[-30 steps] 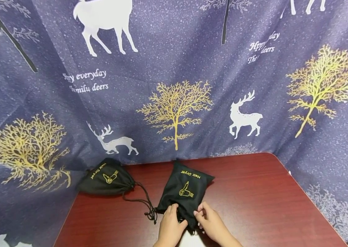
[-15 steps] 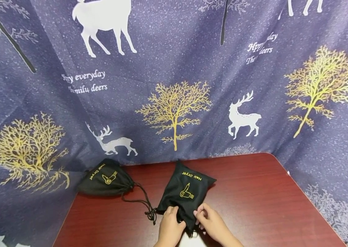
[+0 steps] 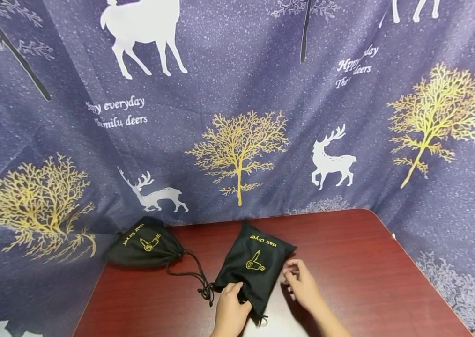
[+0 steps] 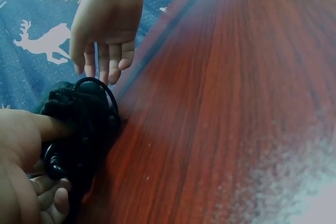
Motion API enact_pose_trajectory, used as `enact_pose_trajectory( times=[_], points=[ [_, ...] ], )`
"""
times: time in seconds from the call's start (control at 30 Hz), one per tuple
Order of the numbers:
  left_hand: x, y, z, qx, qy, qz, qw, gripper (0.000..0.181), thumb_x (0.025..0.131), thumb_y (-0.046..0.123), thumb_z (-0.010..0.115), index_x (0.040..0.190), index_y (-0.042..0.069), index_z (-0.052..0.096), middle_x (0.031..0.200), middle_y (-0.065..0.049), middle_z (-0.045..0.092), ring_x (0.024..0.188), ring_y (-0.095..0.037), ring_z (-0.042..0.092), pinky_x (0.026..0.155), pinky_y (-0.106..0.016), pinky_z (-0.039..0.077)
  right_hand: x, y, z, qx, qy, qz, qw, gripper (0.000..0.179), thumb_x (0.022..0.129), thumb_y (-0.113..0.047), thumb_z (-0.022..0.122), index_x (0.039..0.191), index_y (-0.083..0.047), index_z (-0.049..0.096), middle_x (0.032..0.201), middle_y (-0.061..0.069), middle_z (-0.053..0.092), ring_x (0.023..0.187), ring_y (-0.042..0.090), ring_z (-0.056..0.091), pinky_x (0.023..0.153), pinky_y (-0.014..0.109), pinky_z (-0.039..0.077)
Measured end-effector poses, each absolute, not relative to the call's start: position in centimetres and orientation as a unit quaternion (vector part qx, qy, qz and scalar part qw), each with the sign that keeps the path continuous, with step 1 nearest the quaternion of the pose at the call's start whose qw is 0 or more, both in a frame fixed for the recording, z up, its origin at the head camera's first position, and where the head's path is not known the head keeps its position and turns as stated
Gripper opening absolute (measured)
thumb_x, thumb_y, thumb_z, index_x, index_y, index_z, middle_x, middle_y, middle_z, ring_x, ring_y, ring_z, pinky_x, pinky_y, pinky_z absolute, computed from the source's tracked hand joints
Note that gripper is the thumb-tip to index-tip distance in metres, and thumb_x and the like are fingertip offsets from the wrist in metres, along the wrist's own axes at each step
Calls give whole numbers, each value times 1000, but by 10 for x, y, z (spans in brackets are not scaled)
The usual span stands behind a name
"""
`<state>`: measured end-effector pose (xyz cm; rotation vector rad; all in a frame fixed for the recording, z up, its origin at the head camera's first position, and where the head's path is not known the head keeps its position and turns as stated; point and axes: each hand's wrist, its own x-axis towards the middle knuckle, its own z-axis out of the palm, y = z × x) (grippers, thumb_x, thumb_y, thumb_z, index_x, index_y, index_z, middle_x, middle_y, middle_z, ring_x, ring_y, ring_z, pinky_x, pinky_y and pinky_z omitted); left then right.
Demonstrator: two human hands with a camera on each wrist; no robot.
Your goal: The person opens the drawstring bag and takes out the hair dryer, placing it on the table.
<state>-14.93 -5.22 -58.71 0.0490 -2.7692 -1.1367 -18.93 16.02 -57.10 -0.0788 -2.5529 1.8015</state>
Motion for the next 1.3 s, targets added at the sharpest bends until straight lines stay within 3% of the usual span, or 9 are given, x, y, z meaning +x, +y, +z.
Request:
enact_pose_trajectory(
  times=[0.33,0.53,0.8,0.97,1.1,1.3],
  points=[
    [-148,-56,-586,26,-911,-405,72,44,72,15,81,113,3,73,108,-5,70,105,-28,66,90,-46,54,-209,185,-570,-35,-865,500,33,52,97,-12,62,145,-1,44,139,28,51,88,17,68,63,22,53],
    [-147,-58,-586,27,-901,-427,63,42,73,16,82,113,6,72,110,-2,70,106,-27,69,90,-45,55,-216,194,-573,-12,-881,470,50,51,97,-8,61,146,-3,49,141,26,51,95,25,71,64,21,53],
    [-146,-61,-585,24,-891,-450,53,36,74,16,82,109,12,73,109,1,69,108,-26,67,92,-44,54,-220,199,-576,-9,-894,444,58,38,95,-5,62,133,-3,61,121,22,66,90,23,72,60,22,51],
    [-146,-61,-583,27,-884,-464,49,34,76,17,81,109,13,73,108,2,69,107,-23,67,91,-41,54,-223,201,-577,-30,-883,466,37,38,97,-6,60,135,-5,59,113,19,72,84,20,72,53,24,51],
    [-146,-62,-582,23,-878,-476,36,33,78,20,81,110,14,73,109,3,69,95,-13,65,84,-32,53,-224,202,-578,-45,-884,465,31,34,97,-9,60,131,-7,64,105,14,76,73,14,73,52,24,50],
    [-146,-65,-583,24,-866,-500,21,34,80,22,80,113,14,73,111,2,68,82,-4,53,75,-22,47,-226,204,-575,-46,-882,468,43,16,95,-11,64,109,-8,70,96,11,78,70,15,73,52,24,50]
  ],
)
